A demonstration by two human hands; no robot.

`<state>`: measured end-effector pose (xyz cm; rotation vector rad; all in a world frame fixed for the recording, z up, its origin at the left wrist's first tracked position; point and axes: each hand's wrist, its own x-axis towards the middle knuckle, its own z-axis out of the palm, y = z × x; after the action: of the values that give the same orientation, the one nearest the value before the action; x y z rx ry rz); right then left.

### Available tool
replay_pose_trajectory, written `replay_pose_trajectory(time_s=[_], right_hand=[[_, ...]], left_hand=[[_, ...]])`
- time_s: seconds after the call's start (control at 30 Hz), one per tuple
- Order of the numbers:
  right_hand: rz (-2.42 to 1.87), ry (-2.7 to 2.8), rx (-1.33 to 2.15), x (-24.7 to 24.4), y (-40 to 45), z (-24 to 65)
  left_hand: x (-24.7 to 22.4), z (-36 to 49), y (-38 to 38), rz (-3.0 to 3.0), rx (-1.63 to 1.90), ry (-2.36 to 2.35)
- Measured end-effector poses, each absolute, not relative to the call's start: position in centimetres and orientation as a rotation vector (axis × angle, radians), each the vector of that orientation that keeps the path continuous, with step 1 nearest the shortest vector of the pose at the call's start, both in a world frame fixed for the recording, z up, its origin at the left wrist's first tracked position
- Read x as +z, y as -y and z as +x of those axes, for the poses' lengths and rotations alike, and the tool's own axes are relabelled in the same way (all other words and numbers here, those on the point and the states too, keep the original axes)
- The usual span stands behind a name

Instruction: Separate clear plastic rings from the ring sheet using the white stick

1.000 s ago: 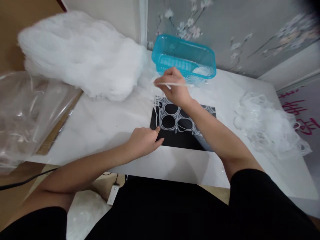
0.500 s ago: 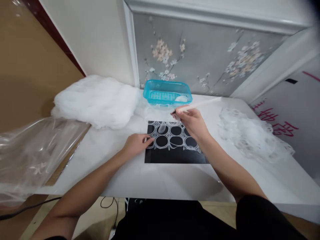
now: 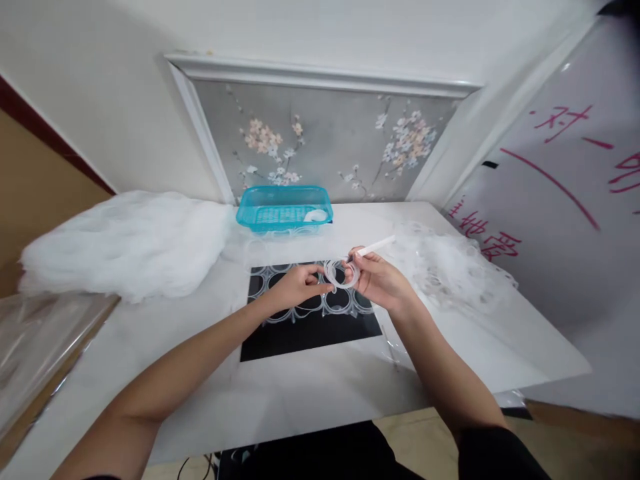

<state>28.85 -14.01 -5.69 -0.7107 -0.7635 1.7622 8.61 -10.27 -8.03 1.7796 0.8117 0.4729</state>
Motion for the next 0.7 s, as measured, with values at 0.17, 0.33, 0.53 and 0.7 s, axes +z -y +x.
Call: replay_pose_trajectory(time_s=[0.17,0.33,0.53,0.7], right_hand=[[-0.661,0.667,1.74,-6.0,13.2,31.6],[-0.644,0.815,1.655,-6.7,12.1,33.3],[-0.555,0.743,1.724,-7.1,11.7,33.6],[-0.618,0.792,1.583,-7.3,11.5,34.6]], left_hand=[[-9.0,11.3,9.1,1.71,0.481,-0.707],[-9.4,14.0,8.7,1.766,0.477,-0.671],[-10.4,16.8,8.5,1.883,0.503,-0.648],[-11.4,18.0,8.1,1.912,0.565,-0.669]])
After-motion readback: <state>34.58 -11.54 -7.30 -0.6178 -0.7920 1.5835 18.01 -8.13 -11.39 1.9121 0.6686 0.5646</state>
